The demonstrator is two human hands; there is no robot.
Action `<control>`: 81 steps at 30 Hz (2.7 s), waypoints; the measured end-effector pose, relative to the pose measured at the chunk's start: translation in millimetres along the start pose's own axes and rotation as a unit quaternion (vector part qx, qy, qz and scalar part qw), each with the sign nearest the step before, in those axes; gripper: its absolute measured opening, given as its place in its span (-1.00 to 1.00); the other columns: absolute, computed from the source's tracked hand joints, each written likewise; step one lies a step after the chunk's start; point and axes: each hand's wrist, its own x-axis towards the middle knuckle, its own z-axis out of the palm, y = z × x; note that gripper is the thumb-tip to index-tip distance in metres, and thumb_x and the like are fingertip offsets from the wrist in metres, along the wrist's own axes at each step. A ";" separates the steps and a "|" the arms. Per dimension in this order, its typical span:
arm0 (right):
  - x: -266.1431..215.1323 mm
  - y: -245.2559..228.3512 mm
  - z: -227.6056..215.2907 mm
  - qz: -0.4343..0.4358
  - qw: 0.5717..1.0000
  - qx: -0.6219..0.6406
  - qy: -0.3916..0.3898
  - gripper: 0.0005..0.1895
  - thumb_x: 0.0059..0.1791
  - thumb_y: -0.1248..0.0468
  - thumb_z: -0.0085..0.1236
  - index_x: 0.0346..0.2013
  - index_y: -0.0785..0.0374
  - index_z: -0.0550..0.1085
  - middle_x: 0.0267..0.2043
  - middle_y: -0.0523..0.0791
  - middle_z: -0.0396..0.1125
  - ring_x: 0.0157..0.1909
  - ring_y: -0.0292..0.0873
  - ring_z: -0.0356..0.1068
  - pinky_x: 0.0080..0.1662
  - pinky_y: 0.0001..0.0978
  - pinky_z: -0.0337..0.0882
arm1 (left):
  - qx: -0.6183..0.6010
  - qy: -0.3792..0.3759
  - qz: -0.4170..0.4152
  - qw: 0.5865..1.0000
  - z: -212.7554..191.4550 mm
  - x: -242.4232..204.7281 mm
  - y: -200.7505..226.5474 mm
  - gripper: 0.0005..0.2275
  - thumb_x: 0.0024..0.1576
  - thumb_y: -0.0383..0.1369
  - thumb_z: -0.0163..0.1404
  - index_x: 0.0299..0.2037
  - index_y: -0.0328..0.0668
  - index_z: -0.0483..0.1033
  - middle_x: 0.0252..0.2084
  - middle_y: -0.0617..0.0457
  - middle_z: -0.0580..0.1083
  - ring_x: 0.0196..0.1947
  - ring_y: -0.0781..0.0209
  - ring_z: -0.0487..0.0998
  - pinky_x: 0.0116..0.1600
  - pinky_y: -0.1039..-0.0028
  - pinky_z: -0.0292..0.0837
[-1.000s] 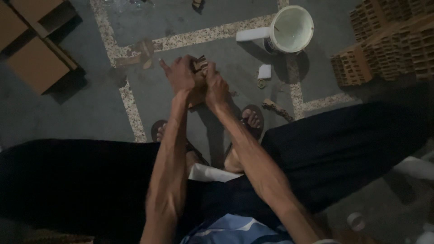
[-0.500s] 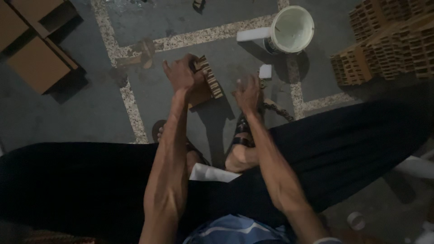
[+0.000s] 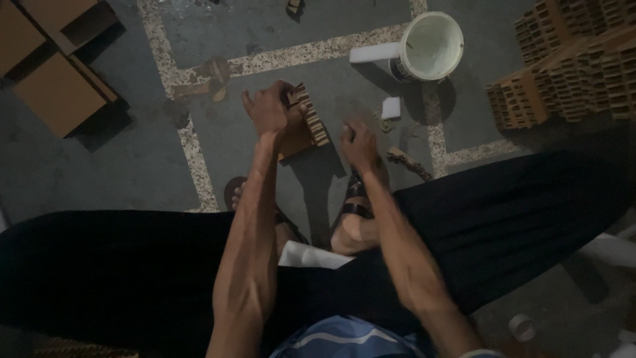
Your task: The person sits on the floor and assembles small cardboard crates by applying glue to the edges of flat cardboard pieces and attaching corrugated inserts. They repeatedly pick up pieces, apply adhesive, and press them together to form box-like structures.
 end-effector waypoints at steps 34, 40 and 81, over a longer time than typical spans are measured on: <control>-6.2 -105.7 -43.0 -0.001 0.874 0.486 -0.011 -0.70 -0.04 0.26 0.38 -0.12 0.42 0.62 -0.22 -0.08 0.56 -0.23 -0.29 0.55 -0.11 -0.47 0.58 | 0.024 0.020 0.011 0.999 12.6 5.3 -12.8 -0.64 -0.11 -0.12 0.25 -0.08 0.16 0.62 -0.17 0.07 0.62 -0.05 -0.05 0.55 0.37 -0.20 -0.09; -3.6 -114.1 -49.7 0.018 0.863 0.500 -0.061 -0.63 -0.09 0.33 0.36 -0.04 0.40 0.52 -0.18 -0.05 0.53 -0.22 -0.28 0.52 -0.16 -0.48 0.55 | 0.007 -0.004 -0.014 1.000 14.9 5.4 -14.6 -0.68 -0.03 -0.14 0.21 -0.04 0.19 0.62 -0.16 0.10 0.63 -0.03 -0.01 0.56 0.46 -0.18 -0.15; -11.1 -127.6 -89.9 -0.122 0.890 0.410 -0.158 -0.48 -0.05 0.47 0.26 0.22 0.34 0.43 -0.13 -0.10 0.53 -0.08 -0.25 0.53 -0.02 -0.43 0.56 | -0.345 -0.044 -0.029 0.937 -56.7 -40.7 36.5 -0.80 0.10 -0.44 0.19 -0.08 -0.27 0.67 -0.16 -0.10 0.67 -0.15 0.10 0.71 -0.02 0.36 0.63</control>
